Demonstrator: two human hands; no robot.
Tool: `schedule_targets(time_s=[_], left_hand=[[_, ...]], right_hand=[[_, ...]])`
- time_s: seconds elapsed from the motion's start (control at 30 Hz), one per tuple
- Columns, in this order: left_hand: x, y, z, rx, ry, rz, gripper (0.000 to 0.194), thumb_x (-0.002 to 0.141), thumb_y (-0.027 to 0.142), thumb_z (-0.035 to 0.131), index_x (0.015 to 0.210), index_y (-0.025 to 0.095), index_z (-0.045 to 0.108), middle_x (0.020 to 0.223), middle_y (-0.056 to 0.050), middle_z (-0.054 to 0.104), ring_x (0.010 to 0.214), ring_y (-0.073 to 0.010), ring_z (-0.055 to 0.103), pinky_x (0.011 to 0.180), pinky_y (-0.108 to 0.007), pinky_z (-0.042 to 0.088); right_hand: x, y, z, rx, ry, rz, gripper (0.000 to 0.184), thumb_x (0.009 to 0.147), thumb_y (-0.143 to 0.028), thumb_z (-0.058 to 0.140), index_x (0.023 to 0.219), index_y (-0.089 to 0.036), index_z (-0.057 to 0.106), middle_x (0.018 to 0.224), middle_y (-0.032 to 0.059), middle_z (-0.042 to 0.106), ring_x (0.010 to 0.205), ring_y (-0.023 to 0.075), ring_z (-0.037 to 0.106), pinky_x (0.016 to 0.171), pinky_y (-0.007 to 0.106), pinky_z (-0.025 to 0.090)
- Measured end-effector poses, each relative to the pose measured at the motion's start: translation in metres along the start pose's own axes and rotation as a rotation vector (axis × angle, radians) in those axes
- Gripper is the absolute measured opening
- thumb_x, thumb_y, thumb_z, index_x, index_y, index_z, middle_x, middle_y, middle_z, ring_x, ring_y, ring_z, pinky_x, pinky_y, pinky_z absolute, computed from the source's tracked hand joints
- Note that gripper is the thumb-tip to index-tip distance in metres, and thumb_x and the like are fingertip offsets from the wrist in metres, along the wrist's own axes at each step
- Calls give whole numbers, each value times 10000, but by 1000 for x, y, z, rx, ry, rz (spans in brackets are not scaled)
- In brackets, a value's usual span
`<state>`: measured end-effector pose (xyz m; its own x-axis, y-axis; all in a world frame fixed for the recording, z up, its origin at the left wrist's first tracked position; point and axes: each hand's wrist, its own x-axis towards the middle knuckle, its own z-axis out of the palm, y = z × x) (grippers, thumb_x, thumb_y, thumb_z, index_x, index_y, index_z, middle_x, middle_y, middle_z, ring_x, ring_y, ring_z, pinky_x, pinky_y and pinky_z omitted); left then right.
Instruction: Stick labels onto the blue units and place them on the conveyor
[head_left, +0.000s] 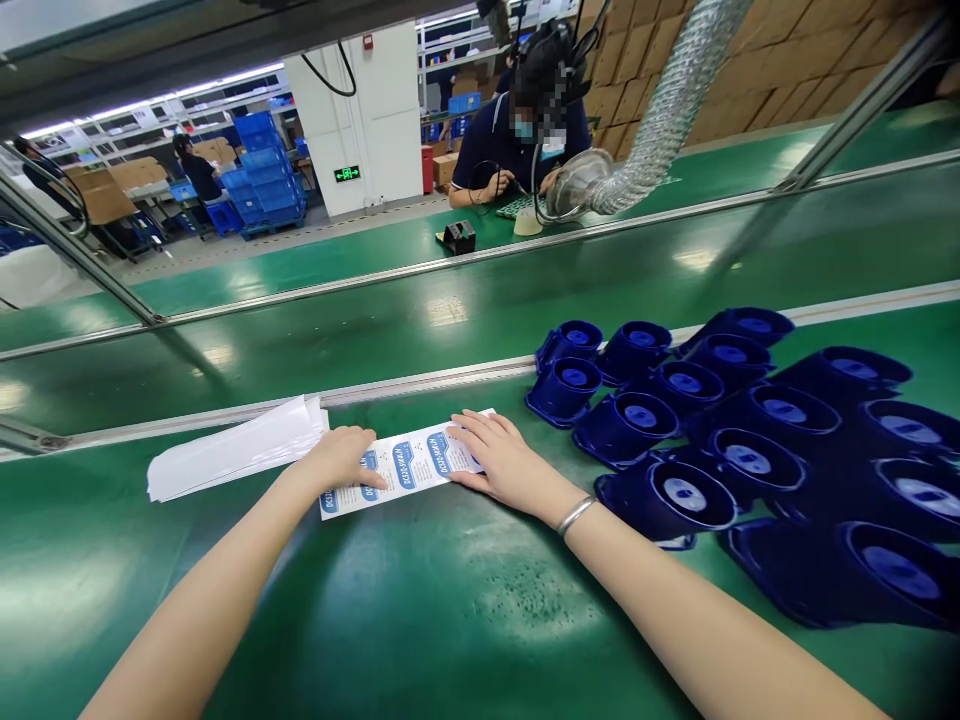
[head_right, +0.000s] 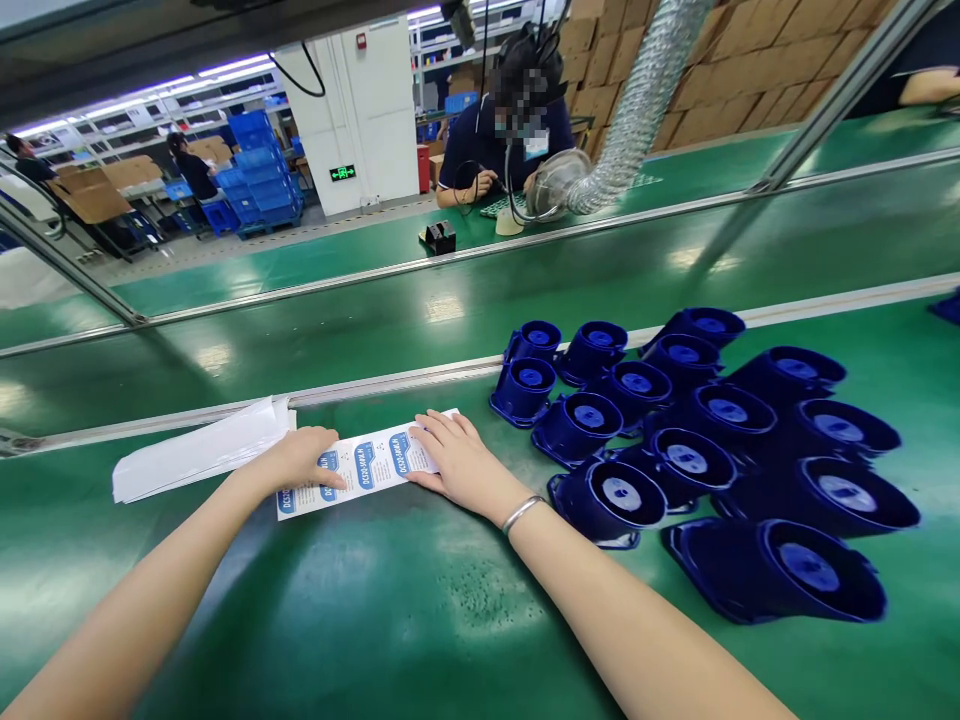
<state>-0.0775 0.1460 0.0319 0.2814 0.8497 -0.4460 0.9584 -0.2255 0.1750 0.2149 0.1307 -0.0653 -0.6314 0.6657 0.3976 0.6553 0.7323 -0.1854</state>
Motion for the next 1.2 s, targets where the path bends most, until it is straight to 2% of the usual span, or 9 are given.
schedule_targets(time_s=[0.17,0.27,0.33,0.5,0.67,0.83,1.03,1.1,1.2], left_hand=[[-21,1,-25,-180,-167,62,166,788,339,676,920,241,663,1014,-11,735,888,-211,672,675,-263,444],[-27,6,-26,-273,-191,100,128,739,324,731,804,235,667,848,28,727,772,-185,649,614,-257,400],[-26,12,-21,-322,-167,122,158,678,317,787,721,231,662,743,40,695,693,-175,614,581,-264,366],[-25,15,-18,-477,-30,151,192,663,375,815,674,224,696,645,30,663,630,-173,595,553,-265,362],[-38,-7,-23,-717,160,157,296,735,428,775,913,193,748,910,-52,766,842,-218,701,681,-279,512],[-39,-17,6,-856,404,56,367,739,530,755,785,173,682,753,-55,731,717,-209,693,635,-303,533],[-43,-23,36,-771,640,-104,582,988,615,269,1164,162,589,1089,-143,689,964,-249,681,809,-400,546],[-50,-22,47,-669,596,-112,572,890,672,490,1134,170,613,1116,-152,666,1039,-308,647,889,-476,518],[-59,-14,63,-502,492,-69,693,556,632,852,1047,192,641,1149,-146,619,1119,-389,556,975,-565,440]], right_hand=[[0,-4,-4,13,97,-15,607,1029,-473,562,1477,-97,402,1500,230,447,1431,380,366,1171,615,282],[2,-11,-9,22,169,-54,640,1048,-464,520,1520,-81,322,1494,239,443,1441,381,344,1195,607,229],[3,-16,-11,39,183,-73,629,1048,-468,521,1503,-71,346,1375,245,536,1334,387,465,1161,597,286],[0,-17,-5,84,146,-50,471,1043,-545,486,1223,-118,572,1011,169,630,942,349,617,856,500,501],[-1,-13,-5,205,146,86,528,1045,-649,362,950,-181,588,866,109,634,740,278,623,657,389,508],[2,-17,-17,435,14,217,590,1004,-735,379,795,-224,587,779,56,648,653,235,609,563,332,460],[0,-16,-32,853,-52,591,504,813,-692,723,697,-211,624,665,31,668,593,212,607,517,291,432],[-2,-16,-33,1110,-56,782,502,715,-655,832,688,-200,621,665,30,684,570,205,617,492,274,444],[-2,-19,-32,1355,-64,906,519,622,-611,915,679,-183,627,686,46,708,562,200,638,485,264,479]])
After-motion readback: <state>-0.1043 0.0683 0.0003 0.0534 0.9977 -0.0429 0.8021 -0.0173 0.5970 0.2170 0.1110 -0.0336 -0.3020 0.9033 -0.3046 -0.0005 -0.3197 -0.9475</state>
